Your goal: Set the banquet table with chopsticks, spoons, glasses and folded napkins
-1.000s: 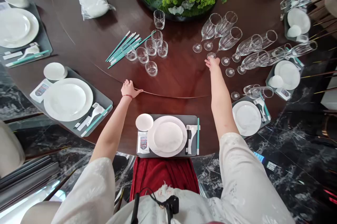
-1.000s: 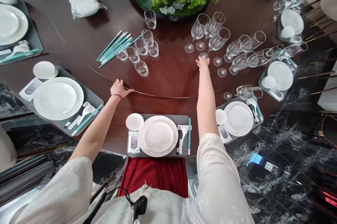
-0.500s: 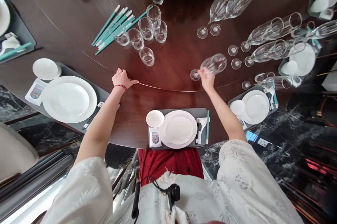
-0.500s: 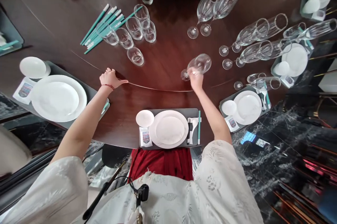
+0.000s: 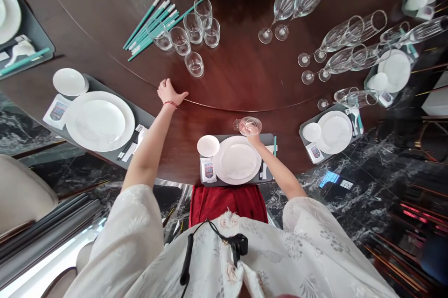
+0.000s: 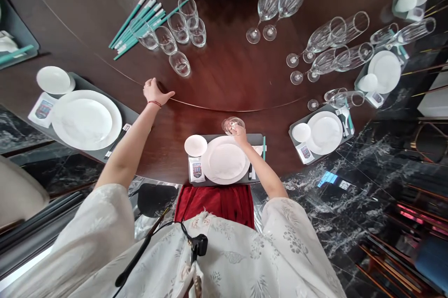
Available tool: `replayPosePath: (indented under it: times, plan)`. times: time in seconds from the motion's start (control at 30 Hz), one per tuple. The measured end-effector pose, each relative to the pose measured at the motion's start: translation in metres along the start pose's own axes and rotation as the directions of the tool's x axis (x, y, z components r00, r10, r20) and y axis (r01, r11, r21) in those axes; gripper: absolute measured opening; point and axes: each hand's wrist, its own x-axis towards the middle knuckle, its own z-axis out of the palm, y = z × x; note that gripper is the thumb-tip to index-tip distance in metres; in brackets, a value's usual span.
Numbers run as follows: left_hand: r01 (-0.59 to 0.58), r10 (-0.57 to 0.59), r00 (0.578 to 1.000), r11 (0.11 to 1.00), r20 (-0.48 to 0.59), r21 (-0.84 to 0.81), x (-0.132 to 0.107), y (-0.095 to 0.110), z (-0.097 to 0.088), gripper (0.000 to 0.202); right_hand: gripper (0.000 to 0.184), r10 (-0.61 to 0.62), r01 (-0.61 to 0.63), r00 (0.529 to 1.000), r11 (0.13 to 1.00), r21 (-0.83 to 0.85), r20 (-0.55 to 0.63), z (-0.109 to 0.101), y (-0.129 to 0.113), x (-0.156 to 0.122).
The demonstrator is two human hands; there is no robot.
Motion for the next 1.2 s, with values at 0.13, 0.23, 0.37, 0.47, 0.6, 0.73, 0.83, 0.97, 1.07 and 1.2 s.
replayPosePath:
  times: [0.13, 0.23, 0.37, 0.47, 0.6, 0.73, 0.83, 0.97, 1.07, 1.2]
  plan:
    - [-0.086, 0.046, 0.990, 0.945, -0.130, -0.316, 0.016, 0.038, 0.046, 0.112, 0.027, 0.134, -0.112, 0.986, 0.971, 0.209, -0.095, 0.011, 0.009, 0.002]
    - [-0.078, -0.002, 0.981, 0.915, -0.195, -0.397, 0.037, 0.068, 0.068, 0.106, 0.021, 0.163, -0.141, 0.981, 0.971, 0.192, -0.104, 0.019, 0.015, 0.002]
    - [-0.024, -0.113, 0.946, 0.911, -0.305, -0.413, 0.050, 0.091, 0.074, 0.084, 0.018, 0.188, -0.182, 0.975, 0.982, 0.056, -0.116, 0.028, 0.019, 0.002]
    - [-0.052, -0.114, 0.931, 0.899, -0.346, -0.434, 0.035, 0.087, 0.075, 0.072, 0.039, 0.149, -0.149, 0.983, 0.989, 0.007, -0.105, 0.029, 0.018, -0.002]
    - [-0.190, 0.026, 0.942, 0.863, -0.334, -0.468, -0.013, 0.063, 0.080, 0.060, 0.068, 0.024, -0.029, 0.966, 0.999, -0.014, -0.257, 0.024, 0.011, -0.031]
    - [-0.256, 0.106, 0.951, 0.795, -0.289, -0.550, -0.066, 0.045, 0.083, 0.061, 0.059, -0.013, 0.012, 0.923, 1.000, -0.006, -0.385, 0.026, -0.008, -0.079]
    - [-0.271, 0.067, 0.943, 0.720, -0.325, -0.638, -0.115, 0.040, 0.085, 0.065, 0.056, 0.024, 0.015, 0.933, 0.994, 0.105, -0.360, 0.036, -0.030, -0.113]
    - [-0.346, 0.108, 0.925, 0.638, -0.365, -0.688, -0.227, 0.031, 0.097, 0.070, 0.066, 0.068, -0.070, 0.997, 0.896, 0.439, 0.020, 0.053, -0.052, -0.149]
    - [-0.342, 0.185, 0.937, 0.661, -0.297, -0.667, -0.322, 0.032, 0.117, 0.070, 0.096, 0.100, -0.223, 0.967, 0.775, 0.592, 0.233, 0.059, -0.048, -0.170]
    - [-0.441, 0.276, 0.894, 0.674, -0.352, -0.592, -0.393, 0.058, 0.153, 0.064, 0.093, 0.273, -0.298, 0.952, 0.730, 0.615, 0.137, 0.046, -0.017, -0.191]
